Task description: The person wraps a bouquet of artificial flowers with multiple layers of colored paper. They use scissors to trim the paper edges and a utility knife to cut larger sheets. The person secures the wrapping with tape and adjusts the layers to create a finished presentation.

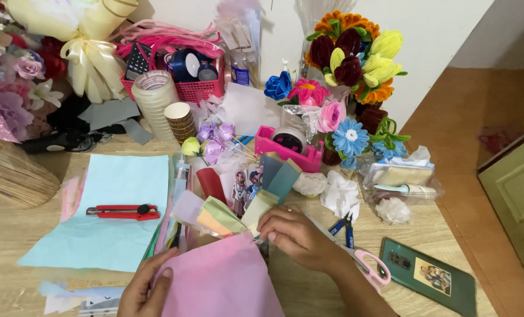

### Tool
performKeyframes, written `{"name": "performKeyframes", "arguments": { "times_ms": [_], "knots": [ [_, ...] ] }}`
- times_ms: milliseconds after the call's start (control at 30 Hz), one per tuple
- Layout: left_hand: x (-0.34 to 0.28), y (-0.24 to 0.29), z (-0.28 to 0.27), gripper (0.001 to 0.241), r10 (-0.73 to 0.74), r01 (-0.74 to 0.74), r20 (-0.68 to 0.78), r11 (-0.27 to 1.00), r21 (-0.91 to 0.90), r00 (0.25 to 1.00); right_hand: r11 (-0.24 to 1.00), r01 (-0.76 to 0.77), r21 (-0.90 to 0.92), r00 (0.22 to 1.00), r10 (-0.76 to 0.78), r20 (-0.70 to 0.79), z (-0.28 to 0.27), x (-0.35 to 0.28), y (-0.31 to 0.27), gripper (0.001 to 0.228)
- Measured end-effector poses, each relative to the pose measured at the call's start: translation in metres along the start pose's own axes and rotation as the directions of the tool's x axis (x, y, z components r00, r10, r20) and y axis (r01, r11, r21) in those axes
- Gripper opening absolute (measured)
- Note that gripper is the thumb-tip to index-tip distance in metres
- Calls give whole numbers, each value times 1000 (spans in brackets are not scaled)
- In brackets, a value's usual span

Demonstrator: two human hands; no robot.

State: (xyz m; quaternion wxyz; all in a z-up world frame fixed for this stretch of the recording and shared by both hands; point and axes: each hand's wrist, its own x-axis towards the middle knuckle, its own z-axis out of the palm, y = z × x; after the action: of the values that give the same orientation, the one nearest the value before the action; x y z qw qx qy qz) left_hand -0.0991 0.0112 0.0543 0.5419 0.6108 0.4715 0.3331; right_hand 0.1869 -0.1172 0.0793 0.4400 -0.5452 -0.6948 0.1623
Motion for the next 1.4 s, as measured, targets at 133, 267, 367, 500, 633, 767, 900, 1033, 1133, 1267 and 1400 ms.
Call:
{"name": "performKeyframes", "arguments": {
  "times_ms": [133, 267, 367, 500, 633, 767, 900, 1033, 1133, 1267, 1400],
  "knots": [
    [16, -22, -14, 39, 237, -259, 107, 851, 457, 966, 994, -59, -96, 998, 57, -29, -1, -2, -3, 21],
    [11, -4, -18, 43, 512, -490, 137, 660, 570, 848, 997, 22, 68, 993, -14, -115, -13, -9, -16, 5],
    [6, 18, -15, 37, 659, -616, 166, 542, 572, 734, 983, -11, 183, 999, 17, -29, -27, -14, -29, 2],
    [18, 16, -19, 35, 569, -661, 343, 577, 480, 747, 970, -198, 141, 942, 149, 302, -40, -19, -34, 11],
    [31, -1, -21, 35, 485, -581, 323, 625, 521, 812, 957, -191, -218, 916, 254, 311, -14, -16, -6, 9],
    [39, -5, -16, 42, 686, -708, 359, 324, 628, 632, 935, -203, -291, 914, 288, 286, 9, -7, 10, 3],
    [25, 34, 17, 31, 807, -878, 496, 57, 475, 320, 917, -161, -366, 938, 258, 233, 18, -4, 16, 9],
    [17, 32, 59, 26, 750, -899, 527, 206, 387, 399, 896, -37, -442, 992, 87, 95, 28, -8, 24, 7],
    [25, 20, 75, 39, 612, -823, 556, 351, 447, 563, 841, 75, -536, 997, -70, 30, 31, -8, 32, 16],
    [35, 5, 76, 45, 485, -694, 507, 594, 407, 713, 857, 102, -506, 991, -130, -20, 39, -4, 37, 11],
    [41, 0, 73, 46, 387, -583, 484, 727, 363, 784, 843, 112, -525, 989, -144, -20, 45, -1, 40, 13]
  ]
}}
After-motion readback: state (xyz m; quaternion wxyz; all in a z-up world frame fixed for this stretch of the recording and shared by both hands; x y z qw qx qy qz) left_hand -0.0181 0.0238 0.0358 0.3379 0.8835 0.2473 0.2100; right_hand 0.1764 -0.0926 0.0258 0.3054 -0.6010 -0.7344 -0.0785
